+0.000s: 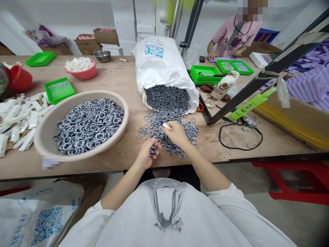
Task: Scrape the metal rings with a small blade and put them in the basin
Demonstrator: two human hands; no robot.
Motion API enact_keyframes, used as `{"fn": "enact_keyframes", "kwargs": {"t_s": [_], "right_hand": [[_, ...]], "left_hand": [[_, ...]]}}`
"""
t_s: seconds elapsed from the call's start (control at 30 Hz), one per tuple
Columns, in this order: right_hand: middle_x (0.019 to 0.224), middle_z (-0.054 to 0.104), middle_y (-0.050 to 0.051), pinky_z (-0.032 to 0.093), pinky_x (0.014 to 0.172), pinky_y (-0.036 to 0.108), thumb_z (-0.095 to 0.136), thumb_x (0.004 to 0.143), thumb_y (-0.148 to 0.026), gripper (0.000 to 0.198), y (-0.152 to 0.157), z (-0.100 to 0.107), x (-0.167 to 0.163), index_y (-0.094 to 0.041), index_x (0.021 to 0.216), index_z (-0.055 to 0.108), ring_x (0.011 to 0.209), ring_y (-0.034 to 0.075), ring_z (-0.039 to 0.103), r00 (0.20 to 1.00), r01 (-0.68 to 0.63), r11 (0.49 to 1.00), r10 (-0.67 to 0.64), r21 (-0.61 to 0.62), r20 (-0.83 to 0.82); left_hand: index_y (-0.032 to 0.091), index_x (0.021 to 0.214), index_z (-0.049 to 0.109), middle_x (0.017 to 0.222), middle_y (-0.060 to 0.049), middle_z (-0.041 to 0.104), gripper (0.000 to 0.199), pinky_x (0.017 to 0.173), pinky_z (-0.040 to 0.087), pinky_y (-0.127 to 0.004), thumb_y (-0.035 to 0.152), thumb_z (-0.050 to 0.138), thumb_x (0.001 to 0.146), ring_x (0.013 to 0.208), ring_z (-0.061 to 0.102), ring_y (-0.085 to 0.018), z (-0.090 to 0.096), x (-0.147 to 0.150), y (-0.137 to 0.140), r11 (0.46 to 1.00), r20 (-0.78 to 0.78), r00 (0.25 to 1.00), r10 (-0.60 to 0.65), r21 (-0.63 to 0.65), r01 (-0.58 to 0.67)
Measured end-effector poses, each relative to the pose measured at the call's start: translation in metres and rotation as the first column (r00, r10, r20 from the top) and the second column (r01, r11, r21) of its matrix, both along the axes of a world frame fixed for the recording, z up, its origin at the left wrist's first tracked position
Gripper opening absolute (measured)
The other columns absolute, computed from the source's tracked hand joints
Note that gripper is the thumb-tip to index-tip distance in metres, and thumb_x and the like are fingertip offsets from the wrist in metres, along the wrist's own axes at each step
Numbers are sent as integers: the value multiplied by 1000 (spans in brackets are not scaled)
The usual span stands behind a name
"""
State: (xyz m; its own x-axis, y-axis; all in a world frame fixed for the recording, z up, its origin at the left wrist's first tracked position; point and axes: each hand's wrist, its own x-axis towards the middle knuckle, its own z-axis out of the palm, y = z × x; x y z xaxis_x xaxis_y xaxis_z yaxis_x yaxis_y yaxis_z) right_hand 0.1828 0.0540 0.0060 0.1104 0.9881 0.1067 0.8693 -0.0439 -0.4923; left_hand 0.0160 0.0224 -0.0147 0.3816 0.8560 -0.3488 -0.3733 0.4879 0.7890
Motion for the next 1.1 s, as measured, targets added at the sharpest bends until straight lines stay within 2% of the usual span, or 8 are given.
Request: {"fn": "enact_keyframes", "kwargs": {"t_s": [0.1,0.23,0.33,0.47,0.67,0.9,0.97,1.1], "right_hand": [[72,66,-1,44,63,25,58,88,-38,21,-34,-4,-17,-19,84,65,67,15,58,835,-73,995,101,74,-540],[67,61,-2,44,60,26,61,86,-39,20,-60,-13,-34,-21,79,60,61,13,54,636,30,995,54,95,-770],[75,64,-1,49,69,29,64,86,-39,18,-62,-15,-32,-21,89,63,68,15,59,567,-19,992,116,128,-816],[94,67,3,49,85,33,66,86,-37,23,-60,-9,-23,-23,105,68,90,18,62,637,-116,952,290,283,-715],[86,66,3,49,78,35,66,86,-41,21,-66,-5,-28,-23,95,67,82,19,60,756,3,919,256,394,-603],[59,53,-4,43,51,28,59,85,-61,38,-49,2,-23,-25,75,50,50,13,48,483,4,994,93,108,-871],[62,53,-3,42,54,27,60,84,-61,40,-47,7,-16,-24,75,51,54,13,49,530,18,988,118,151,-840],[68,59,0,40,63,29,51,94,-55,39,-59,15,-5,-22,75,59,65,15,54,793,-151,949,282,276,-540]], "left_hand": [[18,75,50,65,3,57,50,37,24,-16,61,75,71,45,45,-5,-2,9,-2,996,-47,998,42,87,-38],[17,72,51,59,5,49,52,43,30,-16,64,73,73,48,41,-5,-1,17,-8,968,-71,993,90,240,-71],[17,67,50,56,5,47,55,45,31,-17,67,71,73,48,40,-5,2,17,-9,951,-82,992,95,301,-66],[17,68,53,51,6,43,56,43,27,-18,69,72,70,45,35,-5,7,14,-7,974,-69,997,18,227,-2],[17,68,50,52,6,45,56,42,28,-17,66,77,66,45,36,-5,15,14,-10,996,-32,999,-8,83,11],[17,67,49,54,5,43,51,42,26,-17,61,77,70,46,37,-5,25,24,-8,988,49,996,-77,138,69],[17,66,47,54,6,43,52,42,25,-16,60,75,71,45,36,-4,28,26,-5,988,87,991,-100,127,89],[18,68,46,54,6,43,52,40,22,-15,60,76,70,41,36,-3,31,25,-2,996,96,993,-67,66,61]]}}
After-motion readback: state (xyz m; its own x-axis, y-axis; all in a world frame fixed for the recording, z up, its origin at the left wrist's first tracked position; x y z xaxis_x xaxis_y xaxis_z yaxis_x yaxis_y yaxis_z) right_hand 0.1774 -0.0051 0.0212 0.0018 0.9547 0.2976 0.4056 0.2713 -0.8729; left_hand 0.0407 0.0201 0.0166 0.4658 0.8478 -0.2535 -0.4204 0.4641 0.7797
